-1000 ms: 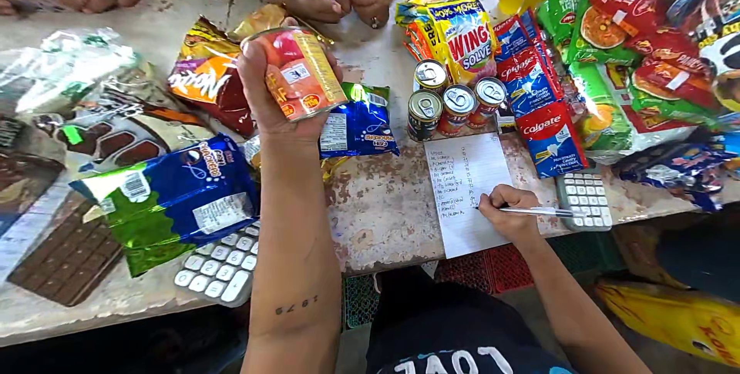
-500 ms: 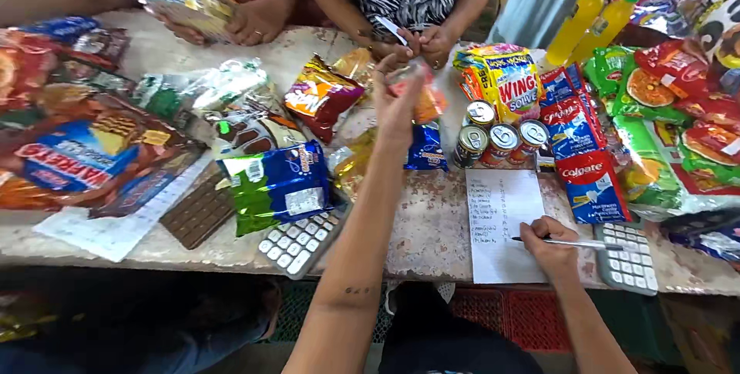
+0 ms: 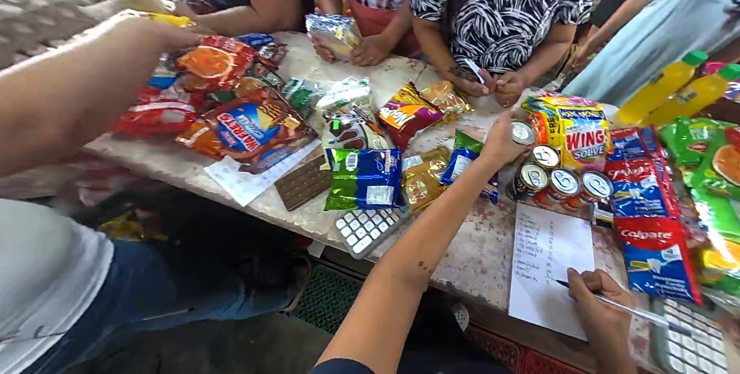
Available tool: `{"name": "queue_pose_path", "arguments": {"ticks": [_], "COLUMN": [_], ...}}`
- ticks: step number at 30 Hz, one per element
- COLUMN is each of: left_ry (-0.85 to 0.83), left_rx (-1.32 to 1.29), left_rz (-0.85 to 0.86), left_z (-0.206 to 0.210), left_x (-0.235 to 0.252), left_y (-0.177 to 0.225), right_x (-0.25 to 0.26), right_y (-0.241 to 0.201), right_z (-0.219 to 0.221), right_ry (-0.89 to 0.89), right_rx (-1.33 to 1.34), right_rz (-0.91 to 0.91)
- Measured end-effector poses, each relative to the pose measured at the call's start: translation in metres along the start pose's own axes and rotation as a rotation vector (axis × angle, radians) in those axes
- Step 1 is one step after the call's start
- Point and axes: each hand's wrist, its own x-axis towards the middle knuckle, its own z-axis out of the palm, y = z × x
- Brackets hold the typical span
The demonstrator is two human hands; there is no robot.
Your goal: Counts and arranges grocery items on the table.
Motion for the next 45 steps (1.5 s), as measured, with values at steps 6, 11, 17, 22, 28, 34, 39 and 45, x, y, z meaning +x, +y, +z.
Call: {"name": "queue_pose_path", "arguments": {"ticks": [6,11,17,22,28,34,39,45], "left_ry": [-0.222,-0.214,-0.119,0.121,0.288,0.429,0.471,0.461], "left_rx": [0.250,0.212,0.242,0.470,0.360,0.122,0.152,-0.015], "left_rz": [0.054,0.033,0.092,-0.170,-0.419,-0.375,-0.451,-0.555], "left_z": [-0.016,-0.013,-0.129,-0.239,-0.265,-0.253,-0.242,-0.247], "left_x": [0.009,0.018,-0.023,-0.115,-0.200,-0.208,-0.207,-0.219], "left_y": [0.001,-0.001,0.009,-0.031,-0.068,-0.064,-0.049,-0.045], "right_x": [0.003,0.025,0.090,0.109,0.136,0.167,0.239,0.254], "right_y": [0.010,-0.046,-0.170,-0.178,-0.133,-0.169,-0.200,-0.176], "right_z": [-0.003,0.031,0.185,0.291,0.279,0.283,0.342,0.356], "right_ry": [-0.036,-0.250,-0.495,-0.755,-0.803,-0.778,-0.732,-0.654], "right_rx": [0.091,0.163,-0.233,-0.558,-0.712,-0.613,-0.678,-0.691], "right_rz": [0.024,-0.008,-0.510,-0.621,-0.544,-0.499,-0.213,-0.137]}}
